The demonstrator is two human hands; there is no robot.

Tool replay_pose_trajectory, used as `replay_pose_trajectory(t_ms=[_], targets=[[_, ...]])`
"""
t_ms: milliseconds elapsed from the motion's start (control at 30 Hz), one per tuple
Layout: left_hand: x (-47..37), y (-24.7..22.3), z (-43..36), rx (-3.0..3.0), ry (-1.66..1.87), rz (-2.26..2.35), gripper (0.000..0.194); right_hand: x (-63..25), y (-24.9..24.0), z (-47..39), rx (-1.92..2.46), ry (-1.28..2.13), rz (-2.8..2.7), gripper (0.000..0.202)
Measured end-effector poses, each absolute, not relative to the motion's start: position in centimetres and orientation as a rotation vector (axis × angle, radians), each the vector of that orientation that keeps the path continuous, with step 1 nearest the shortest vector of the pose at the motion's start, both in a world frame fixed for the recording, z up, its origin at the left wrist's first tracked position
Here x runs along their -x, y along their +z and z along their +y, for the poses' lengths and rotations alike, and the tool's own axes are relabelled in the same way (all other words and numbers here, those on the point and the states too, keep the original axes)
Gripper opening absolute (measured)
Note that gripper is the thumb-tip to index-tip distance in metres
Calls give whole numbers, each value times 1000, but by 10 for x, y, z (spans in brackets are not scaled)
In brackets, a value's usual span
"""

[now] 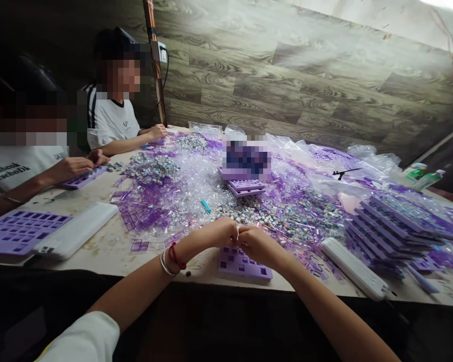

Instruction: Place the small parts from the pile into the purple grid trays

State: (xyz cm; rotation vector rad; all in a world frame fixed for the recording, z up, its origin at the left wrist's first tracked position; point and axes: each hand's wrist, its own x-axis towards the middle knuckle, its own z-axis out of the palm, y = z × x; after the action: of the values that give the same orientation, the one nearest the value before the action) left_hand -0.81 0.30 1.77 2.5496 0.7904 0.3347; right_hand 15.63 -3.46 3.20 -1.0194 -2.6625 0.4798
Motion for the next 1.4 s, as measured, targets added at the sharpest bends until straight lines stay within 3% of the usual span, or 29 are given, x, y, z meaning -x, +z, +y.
replay_pose_trajectory(t_ms=[367, 533, 767, 1167, 1400], targets=[[7, 21, -4, -2630, 286, 912, 11, -157, 22, -38, 1081, 475, -2526, 26], [7, 23, -8, -2572, 341, 1014, 8, -168, 23, -21, 1402, 792, -2336, 11], [22, 7, -42, -2381, 652, 1119, 16, -170, 28, 6, 1577, 903, -2382, 27], [13, 9, -60, -2234, 660, 1321, 14, -152, 51, 5, 1852, 1182, -2480, 21], [11, 8, -60, -2164, 649, 1362, 17, -141, 51, 8, 1972, 1175, -2461, 18]])
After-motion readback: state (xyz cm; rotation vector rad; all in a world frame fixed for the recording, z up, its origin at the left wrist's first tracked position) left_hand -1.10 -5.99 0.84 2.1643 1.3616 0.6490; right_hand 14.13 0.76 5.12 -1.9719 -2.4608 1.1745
